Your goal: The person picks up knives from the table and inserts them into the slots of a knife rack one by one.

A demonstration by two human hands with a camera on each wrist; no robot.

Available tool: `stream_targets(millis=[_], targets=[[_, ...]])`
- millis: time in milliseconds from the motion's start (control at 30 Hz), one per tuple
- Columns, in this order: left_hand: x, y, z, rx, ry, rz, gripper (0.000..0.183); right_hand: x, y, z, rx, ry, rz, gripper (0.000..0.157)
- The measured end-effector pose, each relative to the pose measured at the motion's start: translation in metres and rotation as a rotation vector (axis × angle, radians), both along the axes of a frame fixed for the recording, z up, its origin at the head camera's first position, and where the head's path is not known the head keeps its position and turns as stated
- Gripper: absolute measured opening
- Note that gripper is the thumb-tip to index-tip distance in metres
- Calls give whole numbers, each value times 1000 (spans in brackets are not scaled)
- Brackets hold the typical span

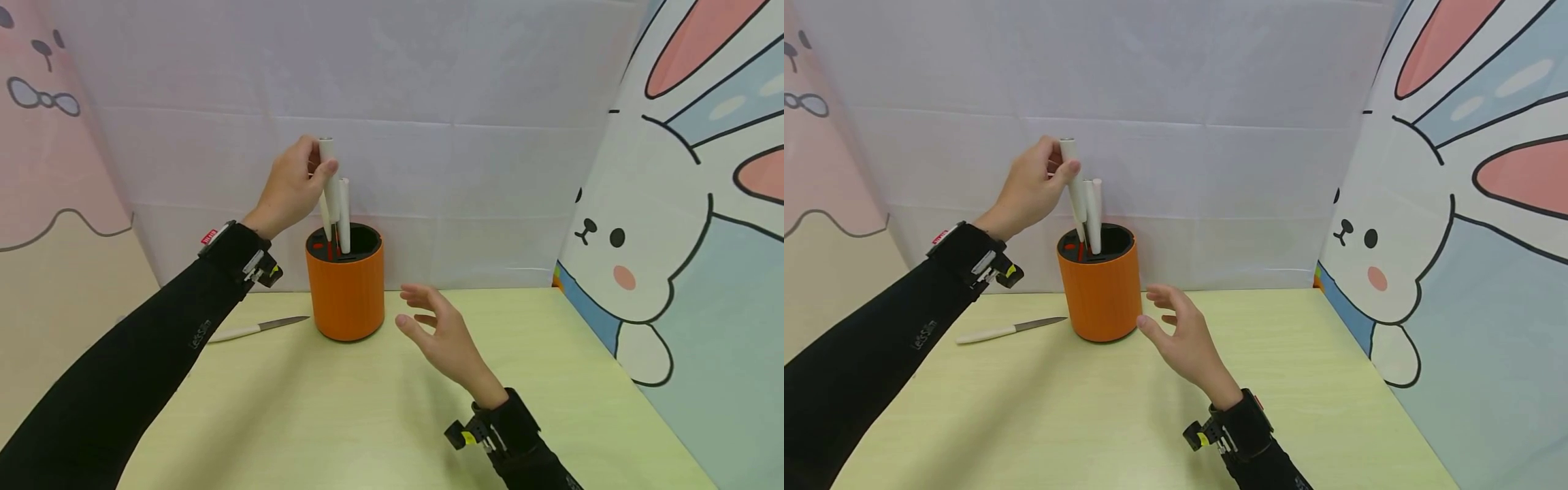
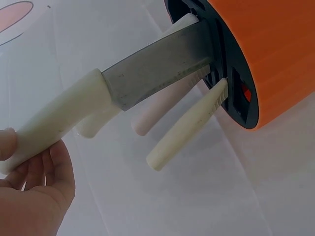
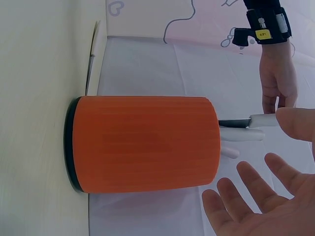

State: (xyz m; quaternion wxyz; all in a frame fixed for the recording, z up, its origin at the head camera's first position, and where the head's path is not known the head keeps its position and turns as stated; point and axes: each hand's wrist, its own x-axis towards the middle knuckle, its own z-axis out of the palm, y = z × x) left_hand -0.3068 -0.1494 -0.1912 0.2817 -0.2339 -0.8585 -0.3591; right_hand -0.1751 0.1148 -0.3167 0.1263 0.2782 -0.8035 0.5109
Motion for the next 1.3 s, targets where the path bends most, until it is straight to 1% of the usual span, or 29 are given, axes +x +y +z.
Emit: stream_targets(millis=[233,800,1067,1300], targets=[[0,-1,-1,0,14,4,30,0,0,0,5,2,-1,41],[-1,3,-1,-9,13,-3,31,2,0,3,1,-7,-4,41],[0,2,-2,-1,20,-1,29,1,1,-1,-6,-4,6,42],[1,0,3,10,13,-14,30,1,1,0,4,4,-4,42]])
